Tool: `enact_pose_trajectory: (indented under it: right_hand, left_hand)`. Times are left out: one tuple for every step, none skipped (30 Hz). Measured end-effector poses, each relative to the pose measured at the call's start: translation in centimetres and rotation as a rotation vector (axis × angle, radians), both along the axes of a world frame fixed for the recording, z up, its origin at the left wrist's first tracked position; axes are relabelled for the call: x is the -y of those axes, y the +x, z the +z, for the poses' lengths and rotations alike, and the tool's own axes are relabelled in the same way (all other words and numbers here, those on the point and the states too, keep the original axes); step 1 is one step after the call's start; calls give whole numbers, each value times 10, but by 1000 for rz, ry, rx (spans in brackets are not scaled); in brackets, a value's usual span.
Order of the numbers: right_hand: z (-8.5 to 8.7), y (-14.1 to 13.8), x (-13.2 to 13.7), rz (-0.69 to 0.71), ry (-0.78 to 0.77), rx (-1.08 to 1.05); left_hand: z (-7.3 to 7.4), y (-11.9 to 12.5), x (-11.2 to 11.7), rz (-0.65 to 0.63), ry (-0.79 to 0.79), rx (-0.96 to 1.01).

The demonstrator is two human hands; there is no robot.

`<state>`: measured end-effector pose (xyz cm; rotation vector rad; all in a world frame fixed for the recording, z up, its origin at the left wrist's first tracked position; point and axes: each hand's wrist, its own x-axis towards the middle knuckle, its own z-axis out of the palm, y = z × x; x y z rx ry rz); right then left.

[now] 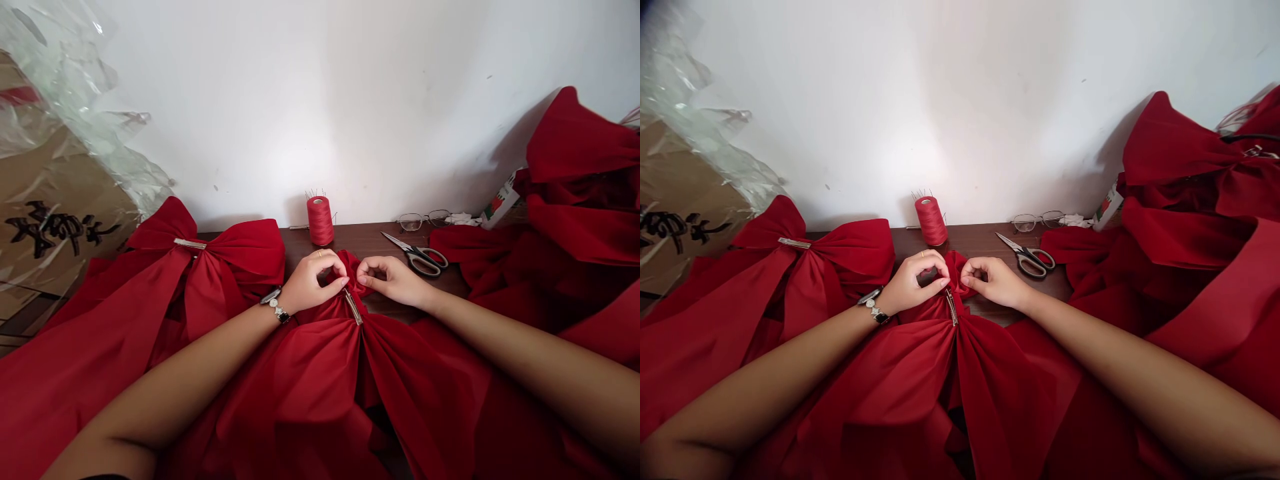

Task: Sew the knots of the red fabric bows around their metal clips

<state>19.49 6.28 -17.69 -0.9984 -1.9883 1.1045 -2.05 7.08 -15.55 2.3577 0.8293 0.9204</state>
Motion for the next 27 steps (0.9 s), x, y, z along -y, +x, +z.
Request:
enact_pose_trajectory:
  right_hand:
    - [1, 0, 0, 8, -9, -9]
    - [1, 1, 0, 16, -19, -17]
    - [2, 1, 0, 23, -28, -26]
    - [2, 1, 0, 30, -37, -35]
    - [3, 1, 0, 35, -45, -42]
    - [3, 2, 0, 38, -52, -48]
    - [3, 2, 0, 40, -57, -52]
    - [3, 2, 0, 41, -59, -55]
    - [4, 2, 0, 40, -61, -56]
    - [4, 2, 0, 37, -61, -58]
    - [4, 2, 0, 33, -60, -59]
    - [4, 2, 0, 29, -59, -60]
    - [4, 2, 0, 26, -58, -61]
    - [4, 2, 0, 24, -57, -61]
    - [3, 1, 0, 23, -55, -61]
    - [3, 1, 0, 21, -53, -61]
    - [3, 1, 0, 20, -50, -61]
    - [2, 1, 0, 18, -46, -61]
    - [1, 1, 0, 16, -43, -61]
    - [1, 1, 0, 15, -39, -61]
    - [0, 1, 0, 15, -36, -61]
    - [0, 1, 0, 15, -33, -61]
    - [0, 1, 0, 16, -31, -62]
    - [0, 1, 0, 17, -28, -62]
    - [0, 1, 1, 17, -26, -62]
    - [0, 1, 1, 17, -24, -62]
    - [0, 1, 1, 17, -22, -61]
  left_hand:
    - [0, 1, 1, -1, 41, -22]
    - [-1, 1, 2, -2, 77, -38]
    - [-1, 2, 3, -5, 102, -50]
    - [-1, 2, 3, -13, 116, -62]
    - [-1, 2, 3, -26, 120, -75]
    - [0, 2, 4, -41, 117, -90]
    - [0, 2, 4, -55, 107, -105]
    - [1, 2, 4, -64, 93, -117]
    - [1, 2, 3, -66, 78, -125]
    - [2, 2, 3, -64, 63, -129]
    - [2, 1, 2, -63, 46, -129]
    - [2, 1, 2, -63, 28, -128]
    - [2, 0, 1, -58, 14, -125]
    - [2, 0, 0, -52, 4, -122]
    - [2, 0, 0, -43, -6, -119]
    - [2, -1, -1, -34, -15, -118]
    - [1, -1, -2, -23, -26, -118]
    - [1, -1, -2, -9, -39, -119]
    - [1, -1, -2, 3, -57, -121]
    - [0, 0, -3, 13, -78, -122]
    - [0, 0, -3, 20, -98, -122]
    - [0, 0, -3, 24, -120, -120]
    - [0, 1, -3, 23, -144, -119]
    - [0, 1, -3, 21, -168, -116]
    - [0, 1, -3, 19, -190, -111]
    - [1, 1, -3, 19, -209, -108]
    - [2, 1, -2, 24, -223, -110]
